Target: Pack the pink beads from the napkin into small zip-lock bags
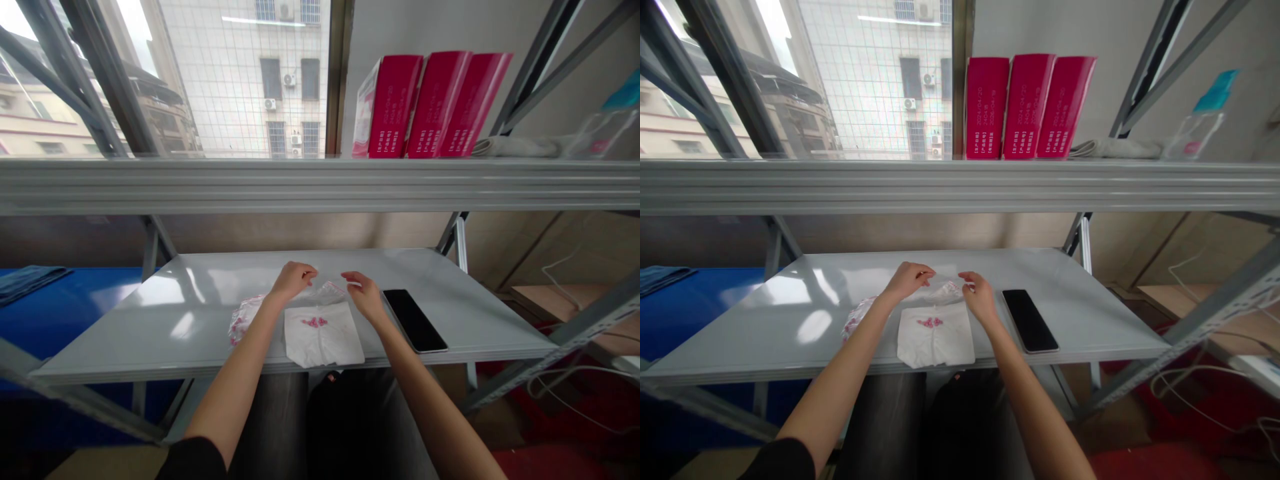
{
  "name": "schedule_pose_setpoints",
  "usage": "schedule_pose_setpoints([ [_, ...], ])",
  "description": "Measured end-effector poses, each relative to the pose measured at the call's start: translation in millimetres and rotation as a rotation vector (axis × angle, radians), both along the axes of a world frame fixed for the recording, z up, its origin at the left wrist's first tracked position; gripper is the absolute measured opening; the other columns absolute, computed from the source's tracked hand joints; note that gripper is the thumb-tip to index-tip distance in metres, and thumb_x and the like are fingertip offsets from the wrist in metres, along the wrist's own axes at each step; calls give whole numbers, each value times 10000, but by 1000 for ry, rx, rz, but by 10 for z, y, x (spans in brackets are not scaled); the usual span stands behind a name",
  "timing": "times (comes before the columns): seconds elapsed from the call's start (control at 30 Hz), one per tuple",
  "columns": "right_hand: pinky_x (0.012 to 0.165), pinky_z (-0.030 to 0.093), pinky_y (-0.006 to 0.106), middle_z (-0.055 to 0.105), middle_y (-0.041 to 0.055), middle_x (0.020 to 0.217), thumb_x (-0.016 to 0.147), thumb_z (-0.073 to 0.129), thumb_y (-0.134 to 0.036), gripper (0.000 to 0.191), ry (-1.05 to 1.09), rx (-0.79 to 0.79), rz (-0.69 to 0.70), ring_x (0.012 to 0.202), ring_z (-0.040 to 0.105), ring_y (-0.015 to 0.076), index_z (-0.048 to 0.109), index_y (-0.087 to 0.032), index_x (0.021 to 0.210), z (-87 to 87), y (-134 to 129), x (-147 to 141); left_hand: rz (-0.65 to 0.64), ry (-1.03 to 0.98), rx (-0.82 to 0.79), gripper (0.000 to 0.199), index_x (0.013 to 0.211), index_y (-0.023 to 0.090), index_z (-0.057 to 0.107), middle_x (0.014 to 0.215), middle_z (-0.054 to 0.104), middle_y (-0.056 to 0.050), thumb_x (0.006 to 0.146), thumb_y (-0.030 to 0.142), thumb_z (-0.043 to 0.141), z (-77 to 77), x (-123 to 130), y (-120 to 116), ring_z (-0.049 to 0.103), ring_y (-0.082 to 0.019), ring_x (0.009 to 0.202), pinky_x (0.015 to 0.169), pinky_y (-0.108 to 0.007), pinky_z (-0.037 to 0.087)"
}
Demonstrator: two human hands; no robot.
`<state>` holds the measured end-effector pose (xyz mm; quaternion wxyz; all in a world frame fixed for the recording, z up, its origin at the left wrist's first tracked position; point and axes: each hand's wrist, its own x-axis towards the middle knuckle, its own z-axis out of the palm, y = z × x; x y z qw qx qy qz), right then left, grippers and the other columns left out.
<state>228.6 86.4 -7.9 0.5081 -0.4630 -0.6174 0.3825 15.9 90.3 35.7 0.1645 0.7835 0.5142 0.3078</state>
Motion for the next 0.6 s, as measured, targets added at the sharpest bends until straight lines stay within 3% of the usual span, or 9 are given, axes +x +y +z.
schedule_pose_setpoints([
  [0.1, 781, 577, 395, 731, 131, 968, 851, 525, -398, 303, 192, -111, -9, 868, 693, 246, 680, -164, 965, 53, -284, 86, 33, -144, 166, 188, 1014, 156, 711, 990, 760, -74, 981, 241, 546, -32, 85, -391, 726, -189, 904, 831, -337, 595],
  [0.2, 609, 585, 356, 726, 135, 821, 877, 456, -592, 495, 328, -237, 74, 662, 682, 218, 682, -152, 869, 77, -703, 118, 34, -254, 329, 196, 967, 198, 743, 1048, 780, -75, 954, 215, 548, -167, 170, -1006, 730, -201, 991, 909, -337, 583],
  [0.27, 490, 538, 303, 695, 89, 714, 793, 619, -623, 480, 376, -324, 140, 555, 625, 184, 698, -150, 820, 58, -994, 98, 33, -292, 391, 212, 962, 206, 748, 1048, 783, -74, 925, 159, 544, -314, 206, -1417, 738, -203, 983, 894, -340, 595],
  [0.37, 453, 476, 221, 620, 8, 584, 674, 832, -508, 385, 415, -411, 206, 484, 538, 110, 693, -149, 678, -30, -1341, 40, 99, -322, 486, 299, 909, 225, 749, 1036, 785, -55, 866, 47, 513, -556, 218, -1867, 756, -184, 918, 812, -287, 618],
  [0.43, 471, 476, 204, 606, -1, 552, 667, 856, -494, 384, 428, -466, 261, 487, 527, 93, 710, -140, 630, -112, -1484, 13, 154, -319, 496, 344, 898, 232, 751, 1007, 788, -41, 836, 21, 487, -692, 206, -2033, 760, -185, 895, 790, -283, 625],
  [0.6, 511, 520, 214, 706, 45, 673, 646, 879, -479, 355, 447, -615, 403, 560, 611, 116, 802, -155, 770, -280, -1611, 16, 233, -372, 428, 345, 882, 239, 742, 980, 783, -41, 806, 40, 471, -870, 156, -2175, 757, -207, 886, 743, -303, 634],
])
